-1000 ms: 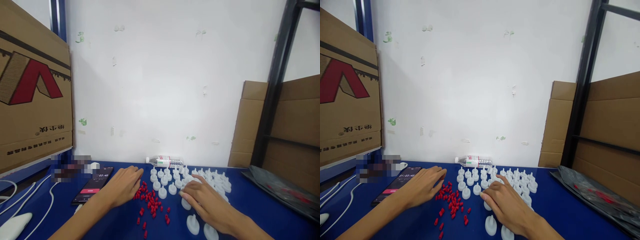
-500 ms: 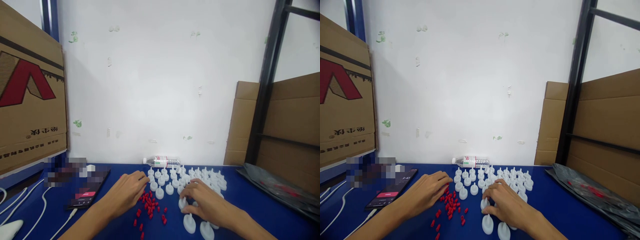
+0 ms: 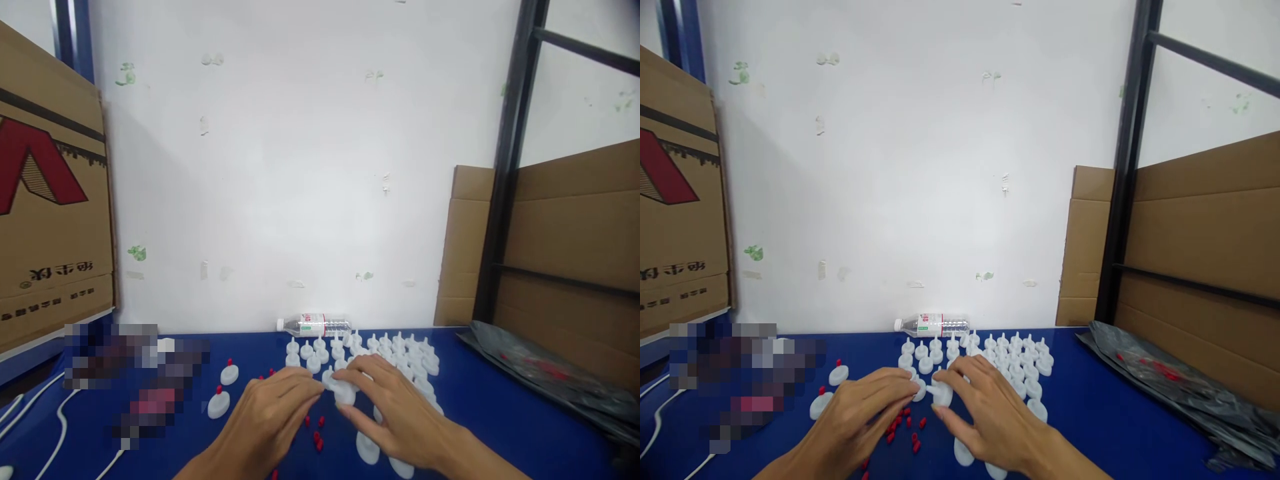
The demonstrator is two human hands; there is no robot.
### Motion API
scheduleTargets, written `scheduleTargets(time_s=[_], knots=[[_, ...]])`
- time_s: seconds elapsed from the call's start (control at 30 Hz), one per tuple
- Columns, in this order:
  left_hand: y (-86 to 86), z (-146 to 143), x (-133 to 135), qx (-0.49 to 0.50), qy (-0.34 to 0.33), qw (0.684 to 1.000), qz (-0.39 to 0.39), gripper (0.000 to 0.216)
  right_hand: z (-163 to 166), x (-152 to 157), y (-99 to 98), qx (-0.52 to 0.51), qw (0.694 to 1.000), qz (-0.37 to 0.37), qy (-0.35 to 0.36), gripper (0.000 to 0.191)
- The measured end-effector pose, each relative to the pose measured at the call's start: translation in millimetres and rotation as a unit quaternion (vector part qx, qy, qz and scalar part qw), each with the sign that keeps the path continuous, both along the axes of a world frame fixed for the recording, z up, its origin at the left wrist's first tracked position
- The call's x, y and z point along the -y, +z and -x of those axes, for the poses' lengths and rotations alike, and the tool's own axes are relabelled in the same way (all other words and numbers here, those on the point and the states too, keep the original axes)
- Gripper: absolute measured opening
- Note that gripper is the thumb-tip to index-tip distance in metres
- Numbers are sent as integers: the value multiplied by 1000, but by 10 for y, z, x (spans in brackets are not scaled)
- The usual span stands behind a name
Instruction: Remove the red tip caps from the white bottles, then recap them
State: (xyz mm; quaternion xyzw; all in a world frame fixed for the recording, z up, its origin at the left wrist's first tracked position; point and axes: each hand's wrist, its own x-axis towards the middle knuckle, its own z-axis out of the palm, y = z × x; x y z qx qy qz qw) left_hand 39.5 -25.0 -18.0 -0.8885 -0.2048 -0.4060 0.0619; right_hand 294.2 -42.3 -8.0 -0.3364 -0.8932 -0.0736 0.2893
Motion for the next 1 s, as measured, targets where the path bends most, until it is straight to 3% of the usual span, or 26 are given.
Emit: scheduleTargets(time_s=[0.27, 0.5, 0.63, 0.73, 1.0], knots=[[-59, -72, 10, 32, -43, 998, 28, 22, 38, -19, -74, 1, 998, -46, 42, 33], [-39, -106, 30, 69, -20, 984, 161, 13, 47, -62, -71, -2, 993, -96, 70, 33], [-52, -74, 20, -37, 35, 997, 64, 21, 68, -42, -70, -25, 989, -108, 95, 36], [-64, -80, 54, -132, 90, 987, -7, 24, 86, 2, -77, -32, 987, -115, 108, 36], [-86, -182, 235, -152, 122, 980, -40, 19, 131, 108, -43, -23, 982, -128, 134, 33]])
